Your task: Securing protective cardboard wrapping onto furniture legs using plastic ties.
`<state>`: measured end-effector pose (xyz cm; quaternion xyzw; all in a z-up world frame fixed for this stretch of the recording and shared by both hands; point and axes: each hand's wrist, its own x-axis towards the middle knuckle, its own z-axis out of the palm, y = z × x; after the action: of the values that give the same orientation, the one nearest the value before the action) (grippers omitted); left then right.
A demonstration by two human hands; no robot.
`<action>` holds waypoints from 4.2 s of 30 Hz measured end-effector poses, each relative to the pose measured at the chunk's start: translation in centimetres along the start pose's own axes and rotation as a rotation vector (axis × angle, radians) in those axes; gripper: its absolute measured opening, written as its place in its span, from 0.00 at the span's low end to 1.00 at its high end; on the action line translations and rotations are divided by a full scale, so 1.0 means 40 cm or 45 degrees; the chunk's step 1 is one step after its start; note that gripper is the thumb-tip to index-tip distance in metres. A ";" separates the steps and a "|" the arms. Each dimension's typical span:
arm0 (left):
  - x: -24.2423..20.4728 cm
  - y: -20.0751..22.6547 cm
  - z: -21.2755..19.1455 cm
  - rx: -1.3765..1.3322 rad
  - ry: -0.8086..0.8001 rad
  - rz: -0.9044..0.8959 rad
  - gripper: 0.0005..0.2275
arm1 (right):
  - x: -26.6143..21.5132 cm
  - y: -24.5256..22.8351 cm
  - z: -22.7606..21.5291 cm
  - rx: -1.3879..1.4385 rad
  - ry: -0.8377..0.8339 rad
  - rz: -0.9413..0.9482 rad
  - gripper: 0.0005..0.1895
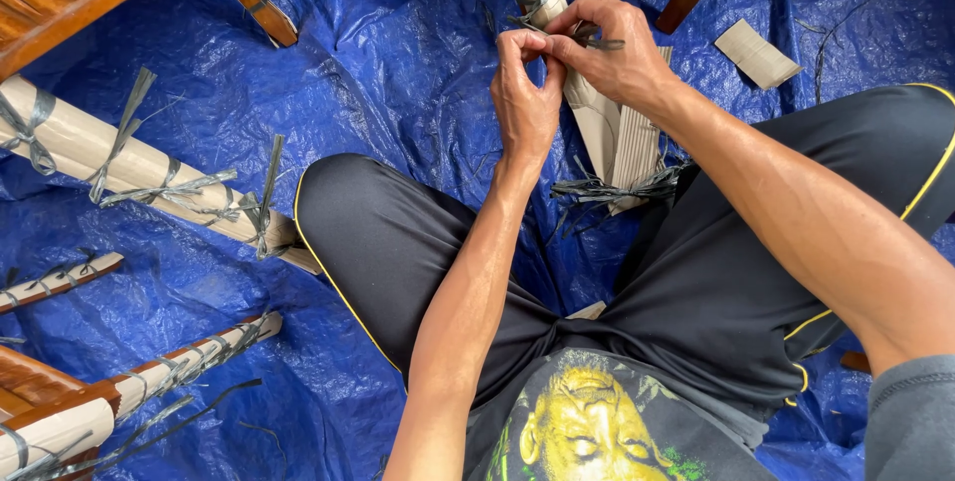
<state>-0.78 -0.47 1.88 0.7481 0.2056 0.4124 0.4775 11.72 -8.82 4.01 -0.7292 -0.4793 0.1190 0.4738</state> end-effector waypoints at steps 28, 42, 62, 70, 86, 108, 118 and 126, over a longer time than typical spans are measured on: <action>0.017 -0.030 -0.028 0.224 0.136 -0.052 0.03 | 0.014 0.076 -0.007 0.038 0.339 0.247 0.03; -0.021 -0.141 -0.033 -0.054 0.111 -0.283 0.09 | -0.066 0.204 -0.090 0.544 0.476 0.672 0.13; -0.084 -0.217 0.038 -0.192 0.053 -0.628 0.15 | -0.424 0.413 -0.001 -0.605 -0.243 0.993 0.13; -0.166 -0.274 0.050 -0.341 0.108 -0.825 0.13 | -0.448 0.421 -0.002 -0.548 -0.245 1.210 0.13; -0.133 -0.241 -0.104 -0.199 0.351 -0.812 0.03 | -0.390 0.302 0.133 -0.776 -1.187 0.288 0.16; 0.203 0.327 -0.267 0.322 -0.876 0.021 0.12 | -0.093 -0.250 -0.239 -0.216 -0.749 0.503 0.16; 0.220 0.275 -0.163 0.326 -0.975 -0.300 0.16 | -0.090 -0.174 -0.251 -0.178 -0.707 0.301 0.13; 0.213 0.246 -0.164 0.495 -0.892 -0.458 0.15 | -0.107 -0.165 -0.262 -0.184 -0.685 0.157 0.14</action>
<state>-2.07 4.56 15.52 0.8710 0.2321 -0.0025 0.4330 12.24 -17.74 13.60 -0.7311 -0.5498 0.3024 0.2681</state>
